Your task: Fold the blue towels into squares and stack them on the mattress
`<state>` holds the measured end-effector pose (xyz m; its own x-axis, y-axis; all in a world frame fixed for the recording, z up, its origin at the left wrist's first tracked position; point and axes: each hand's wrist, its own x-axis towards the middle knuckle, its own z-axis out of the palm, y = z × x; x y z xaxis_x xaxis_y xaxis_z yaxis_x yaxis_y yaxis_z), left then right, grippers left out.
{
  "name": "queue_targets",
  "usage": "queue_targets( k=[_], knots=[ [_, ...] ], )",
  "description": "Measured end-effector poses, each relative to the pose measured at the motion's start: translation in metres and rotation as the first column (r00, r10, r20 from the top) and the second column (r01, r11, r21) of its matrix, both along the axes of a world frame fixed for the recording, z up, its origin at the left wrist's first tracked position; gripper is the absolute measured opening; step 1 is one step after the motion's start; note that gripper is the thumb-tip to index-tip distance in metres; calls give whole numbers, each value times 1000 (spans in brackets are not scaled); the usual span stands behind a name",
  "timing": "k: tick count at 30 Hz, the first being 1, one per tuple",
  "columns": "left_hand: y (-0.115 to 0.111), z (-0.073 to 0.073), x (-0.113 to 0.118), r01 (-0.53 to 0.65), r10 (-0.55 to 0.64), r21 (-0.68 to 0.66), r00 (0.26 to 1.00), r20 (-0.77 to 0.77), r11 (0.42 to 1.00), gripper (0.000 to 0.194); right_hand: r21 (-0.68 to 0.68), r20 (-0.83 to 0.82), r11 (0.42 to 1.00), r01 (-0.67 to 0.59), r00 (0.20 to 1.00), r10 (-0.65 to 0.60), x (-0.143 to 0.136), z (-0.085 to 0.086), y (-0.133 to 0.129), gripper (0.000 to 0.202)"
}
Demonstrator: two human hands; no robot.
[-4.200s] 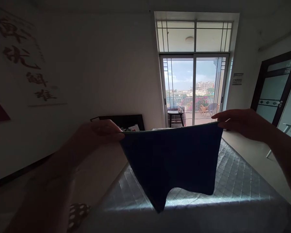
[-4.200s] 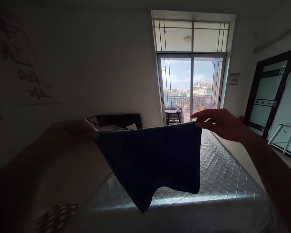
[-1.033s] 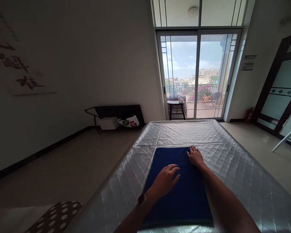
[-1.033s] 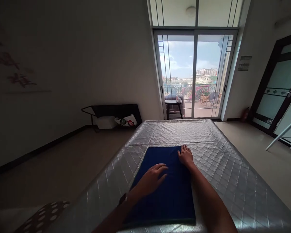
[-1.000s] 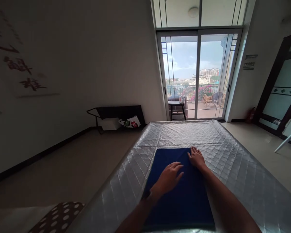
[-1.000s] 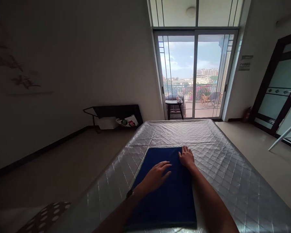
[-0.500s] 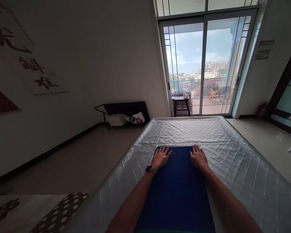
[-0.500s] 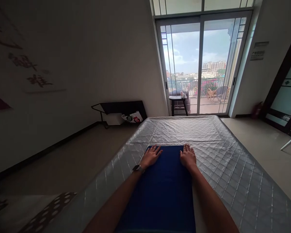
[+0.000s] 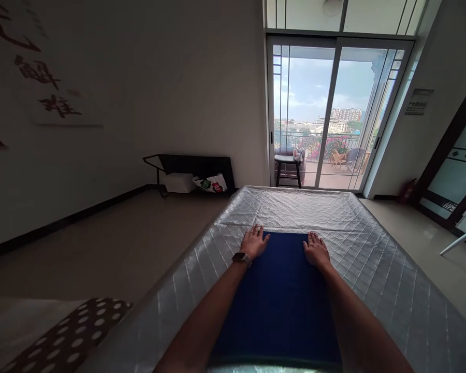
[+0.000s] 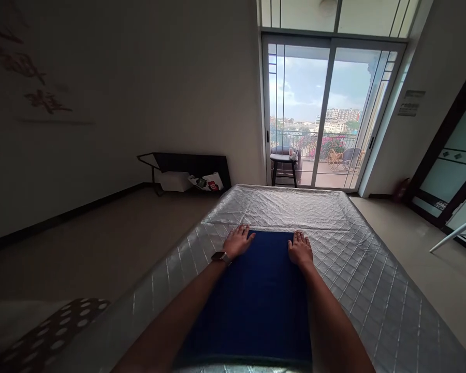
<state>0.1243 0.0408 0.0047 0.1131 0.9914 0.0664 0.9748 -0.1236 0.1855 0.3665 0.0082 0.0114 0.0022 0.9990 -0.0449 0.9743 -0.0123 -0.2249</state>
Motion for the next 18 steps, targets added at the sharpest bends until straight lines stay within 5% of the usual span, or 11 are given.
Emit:
queue_targets(
  k=[5,8,12,18],
  knots=[
    [-18,-15,91,274,-276,47,960,46,961,61,-2,36,1000,-17,999,17,4,-4,3,63],
    [-28,-25,116,327,-329,39,942,69,944,58,3,54,999,-50,997,50,6,-5,4,62],
    [-34,-25,77,254,-255,22,964,79,967,63,-3,49,1000,-16,999,16,4,-3,3,62],
    [-49,-14,0,-14,15,-39,1000,22,999,80,-3,48,1000,6,999,-6,-1,4,1,62]
  ],
)
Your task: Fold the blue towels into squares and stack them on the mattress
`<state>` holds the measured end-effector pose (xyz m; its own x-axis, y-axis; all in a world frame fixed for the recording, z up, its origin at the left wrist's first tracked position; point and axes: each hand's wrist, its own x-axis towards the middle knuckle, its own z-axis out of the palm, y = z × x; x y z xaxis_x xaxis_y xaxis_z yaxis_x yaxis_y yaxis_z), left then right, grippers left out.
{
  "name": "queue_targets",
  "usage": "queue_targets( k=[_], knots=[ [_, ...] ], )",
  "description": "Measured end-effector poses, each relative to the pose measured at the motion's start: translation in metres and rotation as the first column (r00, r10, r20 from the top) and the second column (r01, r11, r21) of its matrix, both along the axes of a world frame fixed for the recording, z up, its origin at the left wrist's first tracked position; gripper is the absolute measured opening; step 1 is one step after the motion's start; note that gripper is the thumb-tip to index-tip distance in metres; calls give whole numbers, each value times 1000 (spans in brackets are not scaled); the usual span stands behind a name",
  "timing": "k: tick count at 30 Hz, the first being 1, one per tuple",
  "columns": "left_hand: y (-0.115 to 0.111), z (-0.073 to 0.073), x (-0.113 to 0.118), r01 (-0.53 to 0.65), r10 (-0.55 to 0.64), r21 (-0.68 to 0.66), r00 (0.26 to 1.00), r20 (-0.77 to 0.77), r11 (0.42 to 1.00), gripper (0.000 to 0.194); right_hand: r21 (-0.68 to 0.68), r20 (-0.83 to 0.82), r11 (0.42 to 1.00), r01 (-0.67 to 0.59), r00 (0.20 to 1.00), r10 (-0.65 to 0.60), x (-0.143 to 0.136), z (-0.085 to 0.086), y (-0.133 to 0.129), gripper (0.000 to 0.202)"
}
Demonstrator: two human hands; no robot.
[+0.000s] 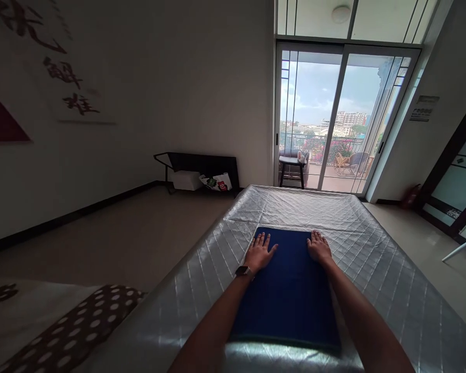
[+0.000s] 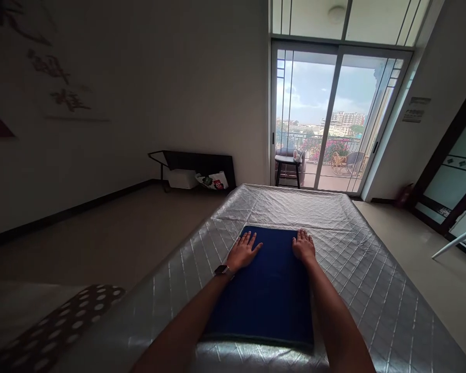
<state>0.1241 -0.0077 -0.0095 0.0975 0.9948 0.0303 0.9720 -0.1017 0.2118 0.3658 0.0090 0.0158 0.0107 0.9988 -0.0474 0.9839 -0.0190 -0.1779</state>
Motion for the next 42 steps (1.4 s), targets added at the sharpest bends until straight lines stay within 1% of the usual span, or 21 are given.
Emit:
queue_targets(
  k=[2,5,7,10,12,15,17,20,22,24,27,28,29,30,31,33,35,39,40,42],
  knots=[
    [-4,2,-4,2,-3,-11,1000,-25,1000,83,12,7,1000,14,1000,-14,-2,4,-2,62],
    [-7,5,-1,-2,1,-15,999,-42,1000,84,43,19,998,36,999,-37,-6,11,-7,61],
    [-7,6,1,-2,1,-11,999,-37,1000,84,68,18,996,50,999,-51,-9,13,-14,61],
    [-6,5,2,11,-11,1,999,-38,1000,82,59,-16,997,57,998,-57,-12,7,-31,61],
    [-4,2,1,15,-14,15,998,-54,1000,81,28,-39,999,37,999,-35,-11,-1,-43,63],
    [-2,-2,0,-10,13,34,997,-77,999,80,5,-54,1000,-3,999,3,-10,-10,-56,65],
    [0,-2,-1,-23,27,38,996,-90,999,78,9,-67,1000,-8,998,8,-9,-12,-61,66],
    [0,3,4,-31,35,44,993,-109,999,74,23,-90,1000,-4,996,6,-9,-11,-62,66],
    [-1,8,19,-13,22,70,992,-122,997,70,29,-103,1000,-5,995,8,-10,-11,-61,66],
    [-6,8,46,72,-56,139,991,-119,988,66,37,-104,999,-2,995,6,-10,-14,-59,66],
    [-17,0,95,278,-260,225,960,-106,934,62,42,-80,998,-36,996,39,-7,-20,-58,65],
    [-21,-4,108,322,-306,227,946,-103,919,61,43,-70,998,-53,996,55,-6,-21,-57,65],
    [-24,-7,117,343,-328,214,939,-102,915,61,44,-63,997,-67,996,69,-5,-23,-57,65],
    [-27,-10,121,345,-331,196,938,-101,918,62,44,-60,996,-75,995,77,-4,-24,-57,65],
    [-28,-12,120,334,-321,176,942,-101,926,63,45,-63,996,-73,995,76,-4,-24,-57,65],
    [-29,-14,103,299,-286,142,952,-110,944,67,46,-80,998,-51,995,55,-6,-23,-57,65],
    [-30,-15,72,248,-233,110,964,-131,963,70,46,-100,999,-28,994,33,-8,-21,-57,65],
    [-35,-16,4,93,-77,86,982,-175,992,81,38,-123,999,-15,992,20,-9,-18,-57,66],
    [-37,-17,-8,65,-49,89,983,-175,994,83,35,-123,999,-14,992,18,-9,-18,-57,65],
    [-41,-19,-22,26,-12,98,989,-149,995,87,32,-119,999,-8,993,11,-9,-19,-57,65]
  ],
)
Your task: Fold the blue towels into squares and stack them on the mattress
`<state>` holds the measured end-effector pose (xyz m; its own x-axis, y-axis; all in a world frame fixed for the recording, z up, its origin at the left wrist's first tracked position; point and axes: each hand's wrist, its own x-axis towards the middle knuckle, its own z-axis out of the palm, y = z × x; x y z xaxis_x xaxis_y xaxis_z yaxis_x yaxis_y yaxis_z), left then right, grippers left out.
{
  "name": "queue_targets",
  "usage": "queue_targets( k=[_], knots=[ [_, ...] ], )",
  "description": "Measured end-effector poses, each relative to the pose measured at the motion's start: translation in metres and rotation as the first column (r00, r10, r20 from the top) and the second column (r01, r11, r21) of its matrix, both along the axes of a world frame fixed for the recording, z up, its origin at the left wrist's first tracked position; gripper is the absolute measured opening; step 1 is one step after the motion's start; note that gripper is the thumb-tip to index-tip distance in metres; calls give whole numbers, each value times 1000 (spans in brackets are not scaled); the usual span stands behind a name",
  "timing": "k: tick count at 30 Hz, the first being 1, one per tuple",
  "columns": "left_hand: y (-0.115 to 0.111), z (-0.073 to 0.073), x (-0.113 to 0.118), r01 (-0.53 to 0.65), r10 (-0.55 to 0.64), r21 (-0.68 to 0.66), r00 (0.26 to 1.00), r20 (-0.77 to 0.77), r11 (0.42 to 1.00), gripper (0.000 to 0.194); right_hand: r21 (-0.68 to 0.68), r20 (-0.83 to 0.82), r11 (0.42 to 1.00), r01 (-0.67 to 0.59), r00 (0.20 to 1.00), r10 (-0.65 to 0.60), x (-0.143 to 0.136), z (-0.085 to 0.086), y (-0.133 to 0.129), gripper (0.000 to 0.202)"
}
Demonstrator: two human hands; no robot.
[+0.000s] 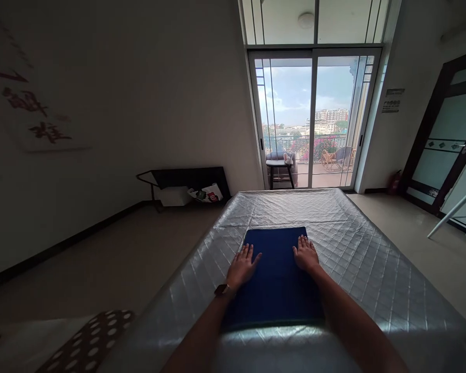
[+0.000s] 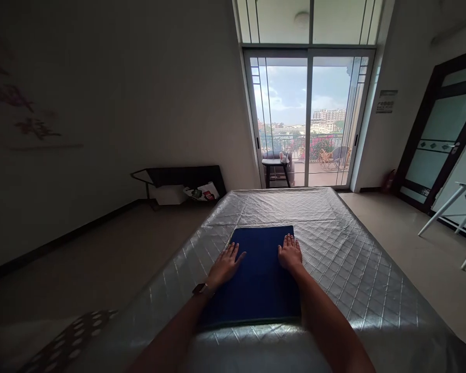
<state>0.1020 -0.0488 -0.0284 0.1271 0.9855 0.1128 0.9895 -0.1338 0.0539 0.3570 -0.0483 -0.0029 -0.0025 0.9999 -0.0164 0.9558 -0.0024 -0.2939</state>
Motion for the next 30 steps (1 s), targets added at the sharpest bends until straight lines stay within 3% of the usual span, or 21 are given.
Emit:
queue_targets(
  k=[9,16,21,24,26,30],
  knots=[
    [-5,8,6,-27,28,-17,997,70,999,88,-40,56,999,3,998,0,1,9,-5,67],
    [-5,7,8,-55,55,-1,994,93,998,84,-48,75,999,1,997,2,4,7,-33,66],
    [-5,8,13,61,-71,71,988,138,996,66,-7,77,1000,-3,997,4,1,8,-44,65],
    [-6,15,37,117,-128,90,983,129,989,60,-2,70,1000,6,998,-5,0,10,-43,64],
    [-10,19,66,176,-187,95,976,115,980,56,-6,65,1000,12,998,-11,1,9,-42,64],
    [-22,19,129,329,-336,73,936,106,941,67,-11,87,999,-33,996,34,5,4,-42,63]
  ],
)
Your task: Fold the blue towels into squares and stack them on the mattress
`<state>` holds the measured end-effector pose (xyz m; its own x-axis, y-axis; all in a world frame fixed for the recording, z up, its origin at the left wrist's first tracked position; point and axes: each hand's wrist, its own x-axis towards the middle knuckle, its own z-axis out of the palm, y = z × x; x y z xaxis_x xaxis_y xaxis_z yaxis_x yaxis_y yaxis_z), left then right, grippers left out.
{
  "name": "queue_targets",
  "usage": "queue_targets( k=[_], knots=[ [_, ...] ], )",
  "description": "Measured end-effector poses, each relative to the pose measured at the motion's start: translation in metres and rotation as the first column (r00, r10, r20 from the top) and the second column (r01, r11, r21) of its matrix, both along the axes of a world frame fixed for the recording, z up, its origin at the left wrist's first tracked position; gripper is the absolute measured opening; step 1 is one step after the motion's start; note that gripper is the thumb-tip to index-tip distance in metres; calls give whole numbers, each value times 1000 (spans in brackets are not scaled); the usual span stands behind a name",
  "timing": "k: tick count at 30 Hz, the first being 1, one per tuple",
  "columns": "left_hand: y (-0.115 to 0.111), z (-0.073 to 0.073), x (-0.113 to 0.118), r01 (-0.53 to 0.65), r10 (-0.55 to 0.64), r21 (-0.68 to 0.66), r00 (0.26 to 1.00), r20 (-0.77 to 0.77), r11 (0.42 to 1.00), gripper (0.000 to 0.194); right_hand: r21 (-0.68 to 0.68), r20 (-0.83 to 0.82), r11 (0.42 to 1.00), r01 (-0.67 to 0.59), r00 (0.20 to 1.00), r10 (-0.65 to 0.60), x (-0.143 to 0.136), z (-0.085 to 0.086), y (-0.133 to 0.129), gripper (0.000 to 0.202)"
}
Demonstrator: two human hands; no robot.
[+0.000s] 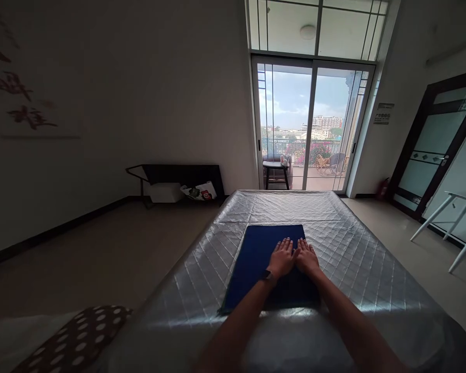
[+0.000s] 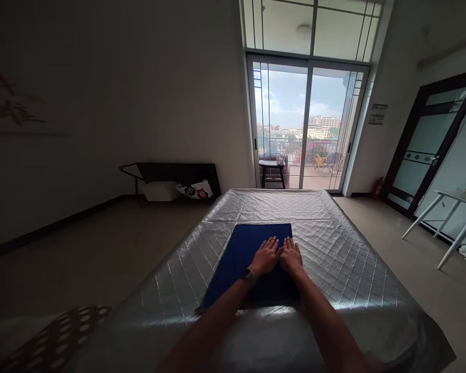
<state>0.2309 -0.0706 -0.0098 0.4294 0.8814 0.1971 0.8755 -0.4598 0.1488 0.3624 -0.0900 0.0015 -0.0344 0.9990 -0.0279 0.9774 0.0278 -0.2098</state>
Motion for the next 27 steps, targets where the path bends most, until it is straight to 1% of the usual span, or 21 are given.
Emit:
queue_targets(
  k=[2,3,5,6,8,12,14,15,17,19,23,25,27],
  knots=[
    [-5,-2,16,17,-17,-28,1000,1,999,70,4,10,1000,-20,1000,20,2,-2,0,63],
    [-7,-3,17,9,-9,-40,1000,1,999,72,5,9,1000,-21,1000,21,2,-2,-1,63],
    [-7,-5,6,-17,17,-49,1000,-3,999,74,5,-2,1000,-1,1000,1,0,-1,-1,63],
    [-7,-6,-6,-35,34,-52,999,-9,998,74,4,-9,1000,12,1000,-12,-1,0,-1,63],
    [-5,-8,-38,-99,97,-65,995,-36,993,75,0,-26,999,36,999,-36,-3,3,-1,64],
    [-3,-10,-107,-294,283,-105,953,-105,950,82,-5,-50,999,47,998,-48,-6,6,-2,65],
    [-4,-12,-129,-338,328,-100,939,-107,936,84,1,-46,999,51,998,-51,-6,8,-2,65],
    [-4,-12,-135,-343,334,-93,937,-101,935,84,3,-41,999,53,998,-53,-6,9,-3,65],
    [-6,-14,-139,-337,331,-75,940,-85,939,85,11,-27,998,55,998,-54,-6,9,-6,65],
    [-6,-16,-138,-334,329,-63,941,-76,941,85,31,-17,999,44,999,-44,-5,8,-10,64],
    [-6,-18,-134,-336,332,-62,941,-70,940,85,67,-14,998,17,1000,-16,-3,-2,-26,64],
    [-6,-16,-136,-331,326,-65,942,-83,941,85,49,-15,999,22,1000,-21,-3,-5,-34,65],
    [-4,-11,-137,-339,330,-71,938,-109,938,83,26,-14,999,30,999,-30,-4,-4,-39,66]
  ],
)
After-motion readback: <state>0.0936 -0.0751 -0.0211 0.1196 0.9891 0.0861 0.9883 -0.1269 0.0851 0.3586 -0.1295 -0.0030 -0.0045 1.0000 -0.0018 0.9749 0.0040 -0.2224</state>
